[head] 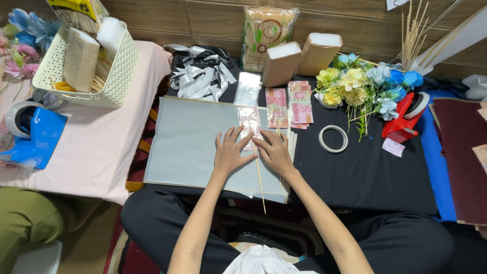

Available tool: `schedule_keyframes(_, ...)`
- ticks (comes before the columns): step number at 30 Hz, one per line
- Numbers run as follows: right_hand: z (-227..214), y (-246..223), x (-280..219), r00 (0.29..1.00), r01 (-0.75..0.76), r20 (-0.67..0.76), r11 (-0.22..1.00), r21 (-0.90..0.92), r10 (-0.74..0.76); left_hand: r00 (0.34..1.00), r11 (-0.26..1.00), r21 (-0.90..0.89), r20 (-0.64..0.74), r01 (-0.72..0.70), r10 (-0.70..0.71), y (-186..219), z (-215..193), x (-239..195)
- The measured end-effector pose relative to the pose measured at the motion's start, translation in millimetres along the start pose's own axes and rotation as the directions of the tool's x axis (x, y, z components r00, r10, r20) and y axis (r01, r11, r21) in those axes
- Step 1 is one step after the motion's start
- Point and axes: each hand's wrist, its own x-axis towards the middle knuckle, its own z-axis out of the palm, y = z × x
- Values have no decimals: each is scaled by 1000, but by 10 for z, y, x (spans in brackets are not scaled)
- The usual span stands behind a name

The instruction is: Attaching banknotes to wooden sticks using adhesive tape to create components for a money bouquet.

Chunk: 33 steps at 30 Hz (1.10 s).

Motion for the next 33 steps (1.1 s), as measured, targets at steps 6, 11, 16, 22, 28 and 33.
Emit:
schedule_keyframes(6, 30, 149, 15, 994, -71, -63, 957, 281, 92, 1000, 1000, -24, 12, 17, -17, 14, 1, 0)
schedule_keyframes(11, -589, 196, -60, 932, -139, -202, 812, 567, 301, 999, 999, -34, 40, 21, -20, 1, -10, 10)
schedule_keyframes(16, -1245, 712, -337, 851, -112, -411, 878, 465, 327, 999, 999, -34, 44, 8, -7, -9, -17, 12)
schedule_keyframes(22, -1630, 2215, -996, 456, -367, -761, 876, 312, 462, 999, 999, -41, 49, 20, -18, 7, -8, 20)
schedule_keyframes(28, -1736, 3171, -1425, 357, -738, -472, 554, 387, 806, 996, 999, -25, 75, 38, -36, 45, -78, 26)
schedule_keyframes(33, -1778, 3492, -1351, 485, -730, -375, 602, 324, 790, 992, 996, -42, 102, 76, -72, 70, -99, 35)
